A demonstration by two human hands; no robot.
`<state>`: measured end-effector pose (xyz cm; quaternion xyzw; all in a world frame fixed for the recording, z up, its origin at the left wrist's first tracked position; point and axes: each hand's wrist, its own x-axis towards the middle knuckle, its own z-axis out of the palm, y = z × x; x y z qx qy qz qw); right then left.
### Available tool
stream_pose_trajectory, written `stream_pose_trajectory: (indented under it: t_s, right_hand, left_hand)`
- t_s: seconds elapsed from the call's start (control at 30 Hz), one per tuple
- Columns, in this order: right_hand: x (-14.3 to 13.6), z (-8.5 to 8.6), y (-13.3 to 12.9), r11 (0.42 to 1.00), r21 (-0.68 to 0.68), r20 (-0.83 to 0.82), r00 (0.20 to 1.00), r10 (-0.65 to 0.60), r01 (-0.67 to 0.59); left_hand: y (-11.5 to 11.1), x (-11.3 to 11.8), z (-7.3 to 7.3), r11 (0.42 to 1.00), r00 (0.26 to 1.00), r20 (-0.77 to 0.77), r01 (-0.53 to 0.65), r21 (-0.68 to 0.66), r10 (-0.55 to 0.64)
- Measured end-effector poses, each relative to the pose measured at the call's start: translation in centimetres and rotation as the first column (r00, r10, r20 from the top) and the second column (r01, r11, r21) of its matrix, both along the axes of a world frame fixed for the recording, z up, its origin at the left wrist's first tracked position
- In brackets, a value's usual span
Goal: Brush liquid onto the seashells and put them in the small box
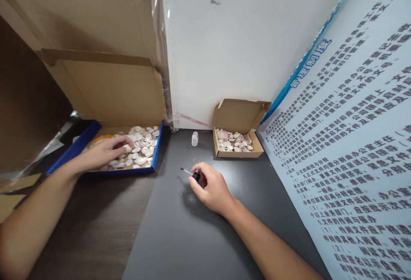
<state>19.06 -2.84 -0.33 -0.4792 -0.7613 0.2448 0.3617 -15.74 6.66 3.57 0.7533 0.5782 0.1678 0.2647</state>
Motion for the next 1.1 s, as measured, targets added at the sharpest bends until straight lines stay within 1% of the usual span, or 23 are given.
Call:
stream_pose_trajectory:
  t_s: [0.13,0.27,0.33,0.47,0.57,0.67,0.83,1.03,1.1]
  right_hand:
    - [0.1,0.0,0.0,1.0,-0.008,0.001,1.0,-0.003,0.003]
    - [0.1,0.0,0.0,1.0,-0.001,-0.003,1.0,-0.01,0.01]
    - [0.1,0.0,0.1,1.0,-0.002,-0.005,1.0,-0.006,0.006]
    - [0.1,-0.1,0.1,1.0,-0.004,-0.005,1.0,0.002,-0.002]
    - [0.1,0.0,0.1,1.0,-0.004,-0.001,1.0,0.002,-0.002]
    - [0.1,0.0,0.0,1.0,-0.002,-0.003,1.0,0.004,-0.004]
    - [0.1,0.1,0.0,1.0,0.001,-0.012,1.0,0.008,-0.008]
    - [0.0,0.0,0.0,1.0,0.006,-0.007,1.0,0.013,-0.013]
    - [0.1,0.0,0.0,1.0,0.006,-0.004,1.0,0.01,-0.01]
  left_hand:
    - [0.3,0.4,-0.7,0.998,0.98,-0.19,0.06,0.019,-0.055]
    - [0.3,0.4,-0.8,0.986,0.963,-0.262,0.102,0.133,-0.065]
    - [0.1,0.6,-0.6,0.981,0.953,-0.298,0.109,0.159,-0.057]
    - [-0.4,1.5,-0.3,0.974,0.918,-0.395,0.111,0.196,-0.025]
    - [-0.3,1.9,-0.6,0.966,0.893,-0.45,0.121,0.229,-0.006]
    - [-0.1,1.9,-1.1,0.959,0.875,-0.483,0.108,0.262,0.034]
    - [0.3,2.1,-1.4,0.952,0.82,-0.567,0.108,0.287,0.078]
    - [1.0,2.9,-2.2,0.926,0.775,-0.61,0.089,0.367,0.167]
    - [1.2,3.1,-2.3,0.915,0.767,-0.613,0.088,0.393,0.189]
